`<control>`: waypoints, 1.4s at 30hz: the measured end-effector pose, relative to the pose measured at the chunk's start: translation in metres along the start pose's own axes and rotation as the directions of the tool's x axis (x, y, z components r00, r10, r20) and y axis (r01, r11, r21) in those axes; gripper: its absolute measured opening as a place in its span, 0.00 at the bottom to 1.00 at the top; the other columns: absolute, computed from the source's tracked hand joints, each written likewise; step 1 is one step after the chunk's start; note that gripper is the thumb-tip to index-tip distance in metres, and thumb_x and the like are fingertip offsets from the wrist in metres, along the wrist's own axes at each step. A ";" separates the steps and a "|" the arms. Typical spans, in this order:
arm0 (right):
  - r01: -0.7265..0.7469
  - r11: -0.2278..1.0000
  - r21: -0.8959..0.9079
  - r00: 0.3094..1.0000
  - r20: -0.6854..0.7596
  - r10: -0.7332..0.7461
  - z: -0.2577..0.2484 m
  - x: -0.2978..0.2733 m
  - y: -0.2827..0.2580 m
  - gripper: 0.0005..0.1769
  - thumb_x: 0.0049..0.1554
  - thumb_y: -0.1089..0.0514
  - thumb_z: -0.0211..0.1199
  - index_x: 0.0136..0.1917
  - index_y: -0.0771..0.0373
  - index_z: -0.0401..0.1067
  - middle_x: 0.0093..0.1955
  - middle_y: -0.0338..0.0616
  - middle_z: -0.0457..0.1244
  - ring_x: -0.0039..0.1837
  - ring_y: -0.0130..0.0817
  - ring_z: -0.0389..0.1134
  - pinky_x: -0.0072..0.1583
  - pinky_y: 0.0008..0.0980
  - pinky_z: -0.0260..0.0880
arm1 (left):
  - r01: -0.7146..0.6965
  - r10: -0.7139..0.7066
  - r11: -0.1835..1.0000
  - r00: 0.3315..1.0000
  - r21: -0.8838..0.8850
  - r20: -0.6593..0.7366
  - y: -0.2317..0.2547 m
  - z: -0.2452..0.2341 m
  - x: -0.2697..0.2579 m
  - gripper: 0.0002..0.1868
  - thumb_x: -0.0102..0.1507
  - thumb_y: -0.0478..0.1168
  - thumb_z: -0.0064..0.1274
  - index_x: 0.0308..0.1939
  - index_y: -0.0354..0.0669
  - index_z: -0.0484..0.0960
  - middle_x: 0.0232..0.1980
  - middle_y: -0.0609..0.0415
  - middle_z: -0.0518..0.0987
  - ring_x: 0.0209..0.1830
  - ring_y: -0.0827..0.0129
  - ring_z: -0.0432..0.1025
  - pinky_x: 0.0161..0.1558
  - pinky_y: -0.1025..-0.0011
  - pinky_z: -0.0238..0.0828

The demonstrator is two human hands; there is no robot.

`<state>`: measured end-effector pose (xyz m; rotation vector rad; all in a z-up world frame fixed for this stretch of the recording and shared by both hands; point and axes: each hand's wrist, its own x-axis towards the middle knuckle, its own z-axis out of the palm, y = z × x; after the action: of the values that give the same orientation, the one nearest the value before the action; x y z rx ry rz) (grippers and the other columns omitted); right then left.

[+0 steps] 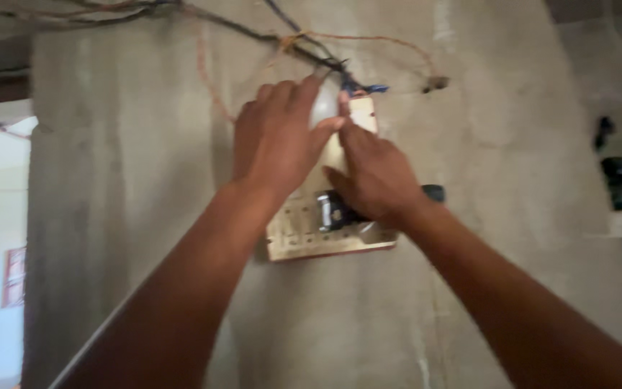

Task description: The person screws a light bulb into a socket on a wall-mounted electrical board, then repeatedly presses switches to turn the bulb on and off. The person also removes and reinserts the bulb multiple times while continuing to operate the switches.

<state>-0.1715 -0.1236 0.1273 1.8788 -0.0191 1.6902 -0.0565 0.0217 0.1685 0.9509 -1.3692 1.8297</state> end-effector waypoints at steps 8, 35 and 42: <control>0.014 1.000 -0.028 1.000 -0.028 -0.014 -0.004 0.001 -0.006 0.54 0.58 0.46 0.64 0.81 0.73 0.36 0.72 0.65 0.59 0.68 0.57 0.63 0.66 0.48 0.63 | -0.068 0.070 0.997 0.996 0.027 -0.056 0.004 -0.005 0.000 0.31 0.61 0.53 0.65 0.60 0.36 0.78 0.50 0.47 0.74 0.51 0.52 0.71 0.48 0.59 0.72; -0.038 0.999 -0.024 0.998 0.043 0.039 -0.005 0.001 -0.006 0.58 0.59 0.46 0.63 0.83 0.70 0.26 0.69 0.68 0.61 0.67 0.63 0.64 0.66 0.50 0.65 | 0.187 -0.185 0.978 0.982 -0.089 0.031 0.021 -0.011 -0.151 0.35 0.59 0.36 0.56 0.71 0.40 0.68 0.70 0.40 0.67 0.71 0.46 0.61 0.70 0.53 0.59; -0.056 0.997 -0.049 0.995 0.080 0.060 -0.006 0.002 -0.008 0.58 0.61 0.45 0.61 0.83 0.69 0.24 0.67 0.66 0.63 0.64 0.62 0.66 0.63 0.51 0.66 | 0.277 -0.243 0.958 0.919 -0.071 0.311 0.034 0.017 -0.205 0.43 0.60 0.43 0.55 0.75 0.29 0.54 0.79 0.37 0.54 0.79 0.46 0.49 0.72 0.55 0.49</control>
<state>-0.1735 -0.1132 0.1260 1.9280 -0.1461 1.6363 0.0249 -0.0189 -0.0197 1.3221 -1.4269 1.4352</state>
